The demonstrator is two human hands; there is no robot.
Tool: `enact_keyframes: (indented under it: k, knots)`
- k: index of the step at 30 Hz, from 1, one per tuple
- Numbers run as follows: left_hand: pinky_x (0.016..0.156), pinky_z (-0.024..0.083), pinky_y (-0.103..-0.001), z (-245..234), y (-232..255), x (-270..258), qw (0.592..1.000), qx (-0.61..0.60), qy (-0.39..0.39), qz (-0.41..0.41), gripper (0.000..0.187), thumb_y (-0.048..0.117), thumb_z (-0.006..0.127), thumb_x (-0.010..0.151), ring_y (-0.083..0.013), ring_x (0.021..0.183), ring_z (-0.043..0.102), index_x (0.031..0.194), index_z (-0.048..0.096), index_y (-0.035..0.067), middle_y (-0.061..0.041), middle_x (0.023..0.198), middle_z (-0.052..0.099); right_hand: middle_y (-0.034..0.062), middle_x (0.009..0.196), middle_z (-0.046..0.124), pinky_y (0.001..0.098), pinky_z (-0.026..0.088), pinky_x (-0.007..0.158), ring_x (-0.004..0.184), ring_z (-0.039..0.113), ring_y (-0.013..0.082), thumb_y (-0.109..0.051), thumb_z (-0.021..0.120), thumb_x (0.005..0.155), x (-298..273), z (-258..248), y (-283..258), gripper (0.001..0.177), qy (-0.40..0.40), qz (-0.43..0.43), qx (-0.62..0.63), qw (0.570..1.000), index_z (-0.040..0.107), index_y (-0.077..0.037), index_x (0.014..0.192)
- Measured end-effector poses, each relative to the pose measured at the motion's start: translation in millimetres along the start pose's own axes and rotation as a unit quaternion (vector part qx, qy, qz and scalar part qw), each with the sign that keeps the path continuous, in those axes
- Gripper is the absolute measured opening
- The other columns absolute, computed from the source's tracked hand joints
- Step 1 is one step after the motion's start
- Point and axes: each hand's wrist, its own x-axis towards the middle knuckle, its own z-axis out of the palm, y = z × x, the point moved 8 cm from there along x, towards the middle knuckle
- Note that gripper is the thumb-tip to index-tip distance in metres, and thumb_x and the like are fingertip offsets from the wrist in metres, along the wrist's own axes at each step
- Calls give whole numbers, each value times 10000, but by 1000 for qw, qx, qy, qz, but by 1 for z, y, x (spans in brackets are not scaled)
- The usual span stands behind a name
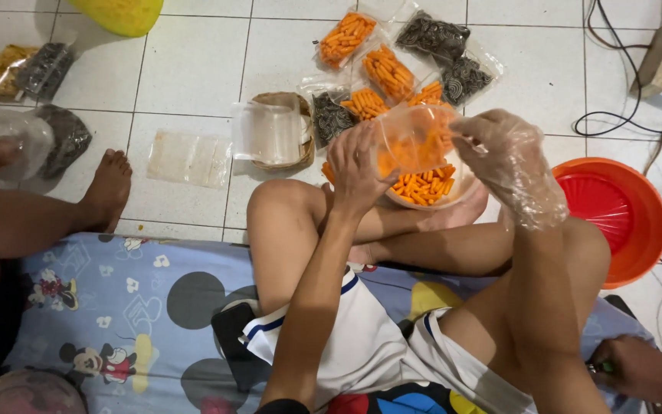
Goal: A person wearing plastic gloves uses a small plastic container to scoop orange snacks from a large bowl into individual plastic bags.
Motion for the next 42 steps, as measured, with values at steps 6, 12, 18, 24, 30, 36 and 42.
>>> enact_keyframes:
  k: [6,12,18,24,30,36,42]
  knots:
    - [1027,295,-503,0,-7,0,999,-39,16,-26,863,576,657,670,-352,1139,458,1334,404,86,-134,1267,475,167,798,629,337,506,625,703,626,274,-34,694,828,12,4,2,113,-13,34,88,995,703,-48,940]
    - [1001,363,-479,-22,-36,18,943,-249,126,-183,995,240,875,477,-413,1084,488,1277,346,-24,-252,1158,453,156,853,642,377,513,671,798,635,294,-175,652,872,-4,66,83,162,-72,213,108,968,688,-81,999]
    - [1061,330,-407,-35,-69,20,882,-315,159,-311,1092,62,842,529,-266,1177,471,1399,184,103,-154,1255,434,183,890,673,418,486,851,922,624,355,-236,553,725,-40,168,109,331,-326,197,-28,924,674,-66,982]
    - [1073,308,-387,-30,-84,32,899,-306,158,-271,1140,114,879,470,-279,1188,452,1384,202,48,-195,1248,443,94,865,659,405,497,828,907,616,310,-334,541,695,-52,240,108,303,-413,131,-97,896,640,-147,913]
    - [1048,347,-402,-14,-79,43,914,-285,151,-245,1026,127,862,483,-287,1178,468,1334,302,5,-192,1237,459,121,907,639,404,482,850,959,613,285,-524,571,702,-105,365,161,495,-477,138,-113,861,609,-118,981]
    - [1071,321,-483,2,-83,30,933,-242,97,-248,1103,172,897,395,-397,1217,428,1322,329,-15,-231,1275,405,110,892,658,333,488,855,936,623,265,-179,523,781,-118,366,153,290,-457,-28,-139,878,584,-14,1013]
    - [1089,277,-468,12,-80,18,938,-220,54,-264,1121,230,887,369,-380,1242,407,1339,356,47,-192,1313,400,97,857,635,302,477,812,884,608,271,-197,502,809,-64,305,93,274,-404,-74,-166,897,580,-11,995]
